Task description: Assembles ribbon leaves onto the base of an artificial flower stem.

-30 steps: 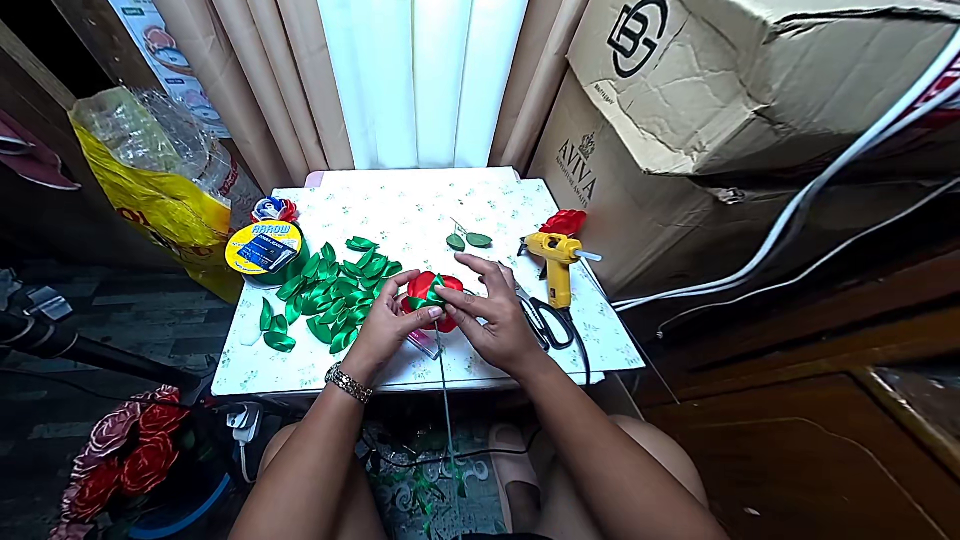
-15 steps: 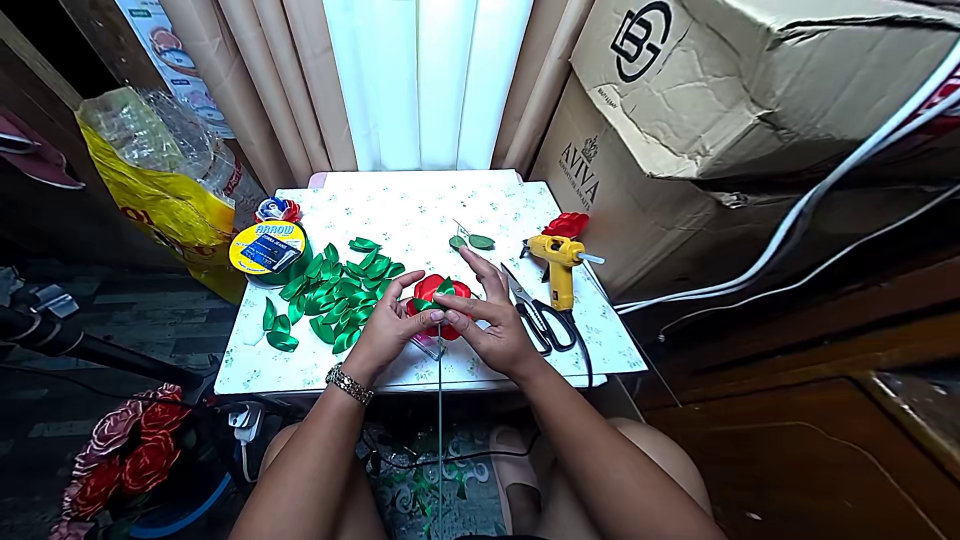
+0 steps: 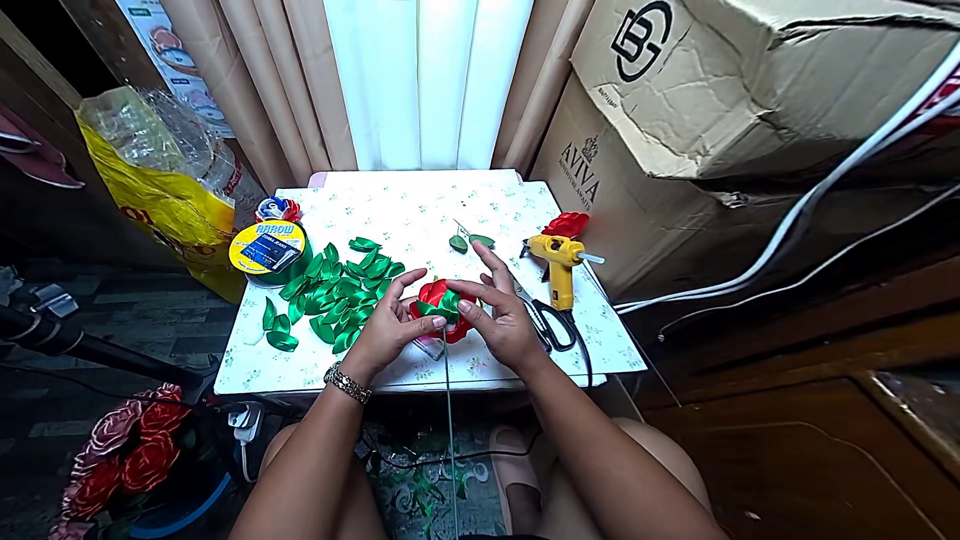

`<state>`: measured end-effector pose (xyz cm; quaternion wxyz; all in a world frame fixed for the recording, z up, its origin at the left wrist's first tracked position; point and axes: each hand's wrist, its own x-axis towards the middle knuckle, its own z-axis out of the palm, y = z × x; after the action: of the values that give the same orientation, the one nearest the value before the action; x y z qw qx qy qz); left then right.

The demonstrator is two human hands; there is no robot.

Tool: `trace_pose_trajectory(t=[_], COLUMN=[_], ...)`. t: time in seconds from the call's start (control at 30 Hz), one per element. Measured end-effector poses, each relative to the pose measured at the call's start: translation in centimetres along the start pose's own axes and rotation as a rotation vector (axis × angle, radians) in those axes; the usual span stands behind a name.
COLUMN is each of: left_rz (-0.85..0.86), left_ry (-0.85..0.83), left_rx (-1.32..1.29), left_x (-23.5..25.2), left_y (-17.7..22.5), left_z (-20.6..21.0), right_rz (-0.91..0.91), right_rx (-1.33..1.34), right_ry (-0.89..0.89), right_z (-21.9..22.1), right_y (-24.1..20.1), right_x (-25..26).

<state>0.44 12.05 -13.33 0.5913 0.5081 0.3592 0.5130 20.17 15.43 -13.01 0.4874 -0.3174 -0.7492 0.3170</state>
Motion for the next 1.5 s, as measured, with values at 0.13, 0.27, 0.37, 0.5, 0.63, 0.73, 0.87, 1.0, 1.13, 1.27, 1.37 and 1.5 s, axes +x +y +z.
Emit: trace_pose_trajectory(t=[0.13,0.27,0.37,0.5,0.63,0.73,0.87,1.0,1.13,1.27,1.37,1.5], left_rz=[0.002,-0.002,-0.034,-0.051,-0.067,-0.068,-0.054,-0.040,-0.039,0.005,0.020,0.029], left_ry=[-0.024,-0.035,-0.058,-0.126,-0.185,-0.193,-0.195,-0.202,-0.187,-0.119,-0.073,-0.052], left_rx=[-0.013,0.005,0.030,0.005,-0.041,-0.053,-0.059,-0.063,-0.064,-0.058,-0.064,-0.053], left_x=[0.0,-0.1,-0.1,-0.1,0.1,0.1,0.1,0.0,0.0,0.1,0.2,0.2], left_y=[0.0,0.2,0.3,0.0,-0.2,-0.2,-0.3,-0.3,-0.2,-0.1,-0.1,-0.2], left_z=[0.0,0.1,0.2,0.1,-0.2,-0.3,-0.4,-0.4,-0.4,-0.3,-0.3,-0.2], right_rz=[0.024,0.046,0.025,0.100,0.173,0.136,0.064,0.002,0.012,-0.149,-0.238,-0.266], right_rx=[-0.044,-0.009,0.017,0.003,0.142,0.098,-0.021,-0.050,-0.065,-0.089,-0.124,-0.119], right_ry=[0.006,0.010,-0.042,-0.189,-0.235,-0.184,-0.098,-0.092,-0.080,-0.033,-0.045,-0.014], right_z=[-0.2,-1.0,-1.8,-2.7,-2.7,-2.4,-2.0,-1.8,-1.8,-1.7,-1.2,-0.3], right_y=[0.1,-0.7,-0.7,-0.3,0.2,-0.2,-1.2,-1.5,-1.4,-1.5,-1.6,-0.9], right_x=[0.2,0.5,0.8,1.1,1.0,0.9,0.7,0.7,0.6,0.5,0.5,0.3])
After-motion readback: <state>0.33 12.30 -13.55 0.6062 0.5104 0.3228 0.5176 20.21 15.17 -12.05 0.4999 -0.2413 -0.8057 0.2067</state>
